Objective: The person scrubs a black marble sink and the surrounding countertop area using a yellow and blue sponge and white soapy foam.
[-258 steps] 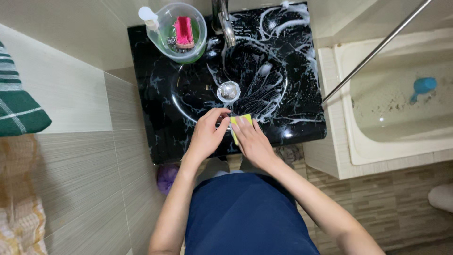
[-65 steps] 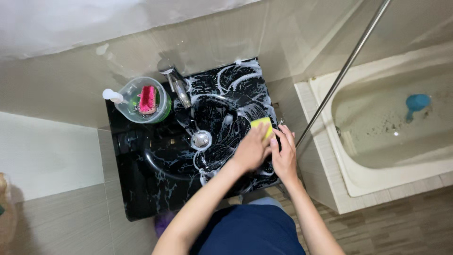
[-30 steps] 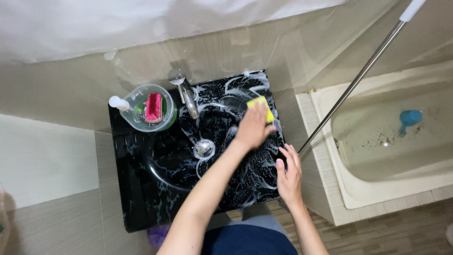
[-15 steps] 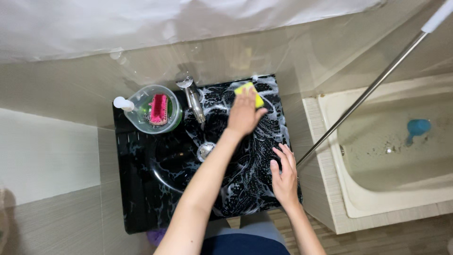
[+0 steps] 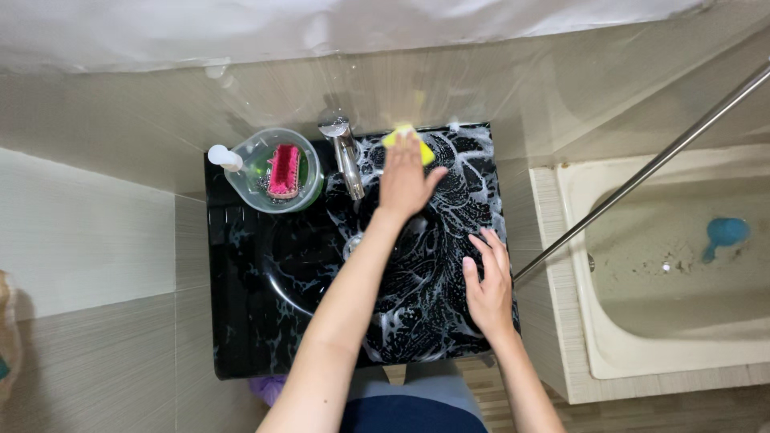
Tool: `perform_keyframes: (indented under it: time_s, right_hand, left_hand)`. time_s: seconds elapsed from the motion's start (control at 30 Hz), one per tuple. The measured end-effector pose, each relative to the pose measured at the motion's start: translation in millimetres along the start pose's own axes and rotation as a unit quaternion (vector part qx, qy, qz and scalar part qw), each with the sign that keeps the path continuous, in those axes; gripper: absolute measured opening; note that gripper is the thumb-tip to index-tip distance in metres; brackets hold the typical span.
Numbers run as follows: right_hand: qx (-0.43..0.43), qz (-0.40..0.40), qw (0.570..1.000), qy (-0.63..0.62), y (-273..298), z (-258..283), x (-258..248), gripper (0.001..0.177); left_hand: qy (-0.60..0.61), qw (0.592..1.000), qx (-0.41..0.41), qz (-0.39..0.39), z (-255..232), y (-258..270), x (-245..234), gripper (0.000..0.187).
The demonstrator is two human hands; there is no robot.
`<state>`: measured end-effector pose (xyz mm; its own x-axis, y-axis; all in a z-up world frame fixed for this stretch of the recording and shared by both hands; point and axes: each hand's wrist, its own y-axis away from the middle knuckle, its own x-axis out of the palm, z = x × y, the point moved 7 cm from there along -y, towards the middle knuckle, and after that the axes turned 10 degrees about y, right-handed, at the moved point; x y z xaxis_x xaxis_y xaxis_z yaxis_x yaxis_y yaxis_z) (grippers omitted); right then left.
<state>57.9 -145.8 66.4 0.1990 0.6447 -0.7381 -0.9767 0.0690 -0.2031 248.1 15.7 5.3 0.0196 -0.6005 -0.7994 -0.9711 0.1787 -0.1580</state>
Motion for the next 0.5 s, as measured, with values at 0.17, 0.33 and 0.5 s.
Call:
perform_keyframes:
  time_s: [0.17, 0.33, 0.5]
  right_hand:
    - [0.014, 0.003, 1.0, -0.001, 6.0, -2.3, 0.7, 0.037]
    - [0.033, 0.002, 0.999, 0.004, 14.1, -12.0, -3.4, 0.036]
    - [0.039, 0.003, 0.999, 0.003, 21.0, -14.0, -6.7, 0.037]
  left_hand:
    - [0.05, 0.998, 0.023, 0.024, -15.8, 45.9, 2.0, 0.094]
    - [-0.033, 0.996, -0.057, -0.061, 23.4, 39.4, -12.2, 0.093]
    - [-0.054, 0.989, -0.108, -0.09, 14.6, -3.7, 1.8, 0.096]
